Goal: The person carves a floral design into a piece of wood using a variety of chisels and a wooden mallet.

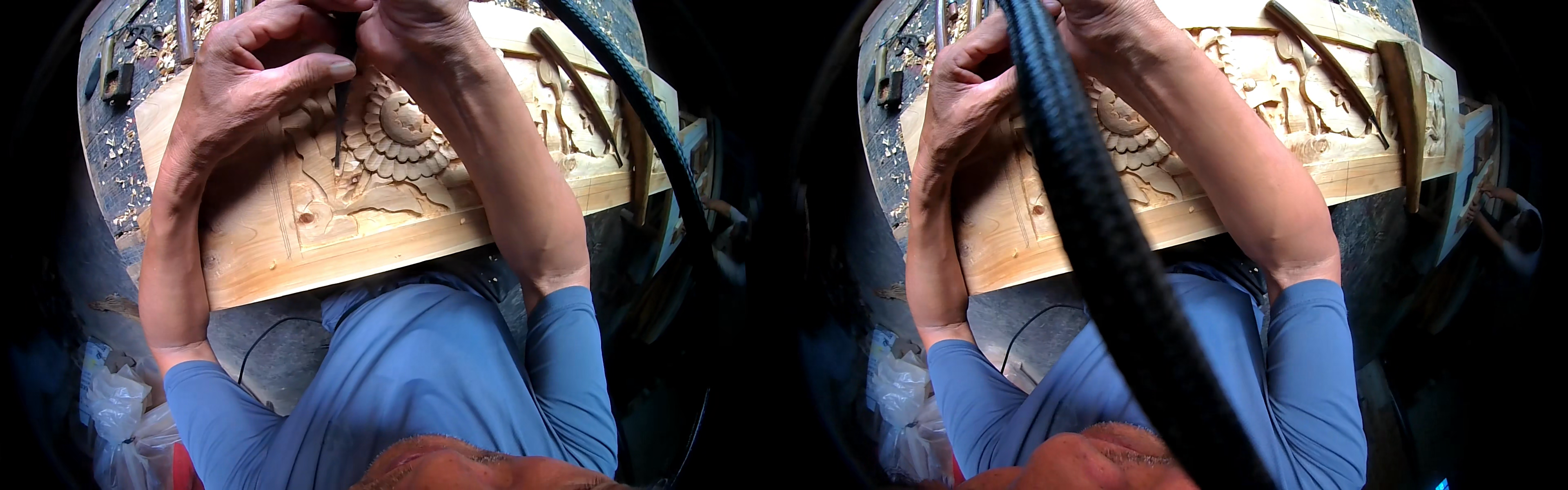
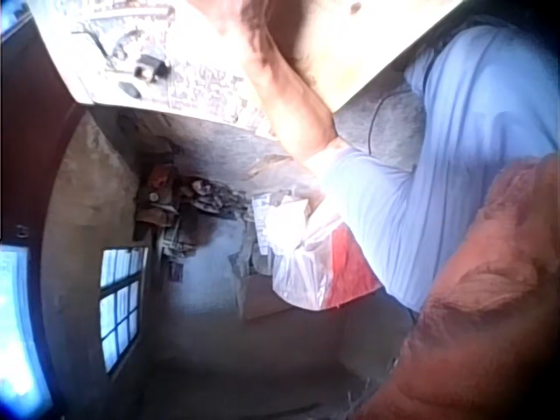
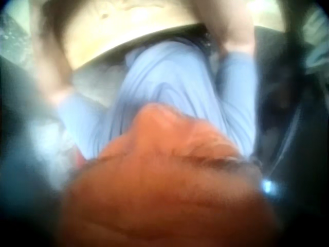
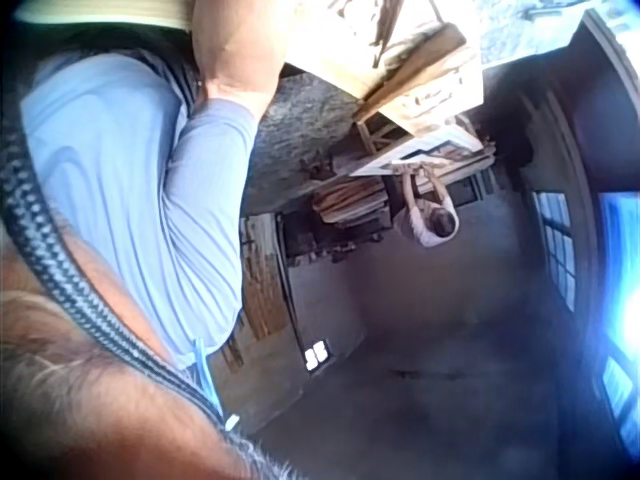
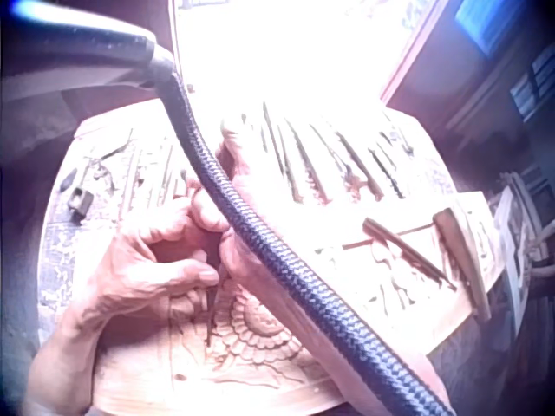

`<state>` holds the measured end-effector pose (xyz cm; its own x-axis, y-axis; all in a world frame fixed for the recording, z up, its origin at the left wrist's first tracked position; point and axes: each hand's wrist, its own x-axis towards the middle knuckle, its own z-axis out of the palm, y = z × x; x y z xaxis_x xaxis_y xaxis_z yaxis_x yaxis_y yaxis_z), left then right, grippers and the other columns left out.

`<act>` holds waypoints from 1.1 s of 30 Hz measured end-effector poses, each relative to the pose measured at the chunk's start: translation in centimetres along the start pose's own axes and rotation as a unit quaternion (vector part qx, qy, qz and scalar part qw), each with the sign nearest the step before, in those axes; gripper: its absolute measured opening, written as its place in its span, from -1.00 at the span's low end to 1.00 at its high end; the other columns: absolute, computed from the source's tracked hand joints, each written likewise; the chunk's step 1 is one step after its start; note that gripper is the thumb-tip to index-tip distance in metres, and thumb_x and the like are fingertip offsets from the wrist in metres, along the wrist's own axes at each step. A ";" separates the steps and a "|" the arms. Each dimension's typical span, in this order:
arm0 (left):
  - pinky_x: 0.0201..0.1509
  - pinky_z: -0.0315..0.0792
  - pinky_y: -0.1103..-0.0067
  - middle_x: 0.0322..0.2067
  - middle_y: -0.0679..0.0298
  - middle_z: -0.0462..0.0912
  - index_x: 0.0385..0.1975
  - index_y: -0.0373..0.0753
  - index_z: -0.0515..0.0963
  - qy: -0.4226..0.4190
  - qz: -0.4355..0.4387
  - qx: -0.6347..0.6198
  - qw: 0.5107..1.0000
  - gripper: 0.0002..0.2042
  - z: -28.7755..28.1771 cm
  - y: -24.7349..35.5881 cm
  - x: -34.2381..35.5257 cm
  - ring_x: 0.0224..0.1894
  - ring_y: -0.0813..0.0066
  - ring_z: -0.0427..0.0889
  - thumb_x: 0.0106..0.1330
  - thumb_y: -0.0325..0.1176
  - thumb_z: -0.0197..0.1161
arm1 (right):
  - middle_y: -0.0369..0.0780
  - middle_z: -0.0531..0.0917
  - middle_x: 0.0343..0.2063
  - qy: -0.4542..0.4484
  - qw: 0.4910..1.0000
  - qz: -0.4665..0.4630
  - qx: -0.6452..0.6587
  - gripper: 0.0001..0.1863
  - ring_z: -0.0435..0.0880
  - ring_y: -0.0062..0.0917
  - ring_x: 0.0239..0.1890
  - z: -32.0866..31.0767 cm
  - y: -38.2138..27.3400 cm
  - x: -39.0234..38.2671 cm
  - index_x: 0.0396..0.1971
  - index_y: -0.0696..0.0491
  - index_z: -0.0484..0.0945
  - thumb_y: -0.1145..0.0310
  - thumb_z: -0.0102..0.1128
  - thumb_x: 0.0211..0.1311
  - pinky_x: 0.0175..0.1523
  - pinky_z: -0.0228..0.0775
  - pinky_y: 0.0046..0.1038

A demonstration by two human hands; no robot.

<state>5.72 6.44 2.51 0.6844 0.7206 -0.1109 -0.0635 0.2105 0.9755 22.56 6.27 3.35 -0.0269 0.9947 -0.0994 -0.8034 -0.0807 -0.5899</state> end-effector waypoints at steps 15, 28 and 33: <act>0.24 0.50 0.44 0.16 0.10 0.64 -0.28 -0.43 0.74 -0.019 0.096 0.101 0.990 -0.89 -0.6 -1.2 0.5 0.16 0.37 0.62 0.24 -0.60 0.50 | -0.04 0.63 -0.24 -0.001 1.000 -0.003 0.011 -0.44 0.46 -0.50 -0.59 0.3 -0.4 0.0 -0.14 0.15 0.52 -0.14 -0.06 0.64 -0.55 0.29 -0.49; 0.31 0.49 0.40 0.20 0.10 0.72 -0.22 -0.23 0.84 -0.019 0.233 0.286 0.929 -0.83 -1.9 -1.9 0.6 0.21 0.28 0.68 0.27 -0.32 0.55 | -0.06 0.62 -0.26 0.020 1.000 -0.003 -0.009 -0.46 0.45 -0.50 -0.59 -0.3 -2.6 2.1 -0.15 0.13 0.51 -0.13 -0.06 0.64 -0.55 0.29 -0.50; 0.28 0.51 0.41 0.18 0.11 0.72 -0.23 -0.22 0.84 0.010 0.234 0.325 0.916 -0.80 -1.5 -1.8 0.3 0.17 0.26 0.69 0.25 -0.26 0.57 | -0.07 0.61 -0.27 0.021 1.000 0.000 -0.011 -0.46 0.45 -0.50 -0.58 -0.2 -2.1 2.0 -0.16 0.13 0.51 -0.13 -0.06 0.64 -0.55 0.29 -0.50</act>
<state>4.94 7.33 0.42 0.6784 0.6449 0.3519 0.1037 -0.5582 0.8232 24.31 8.44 4.26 -0.0015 0.9912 -0.1324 -0.7906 -0.0823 -0.6068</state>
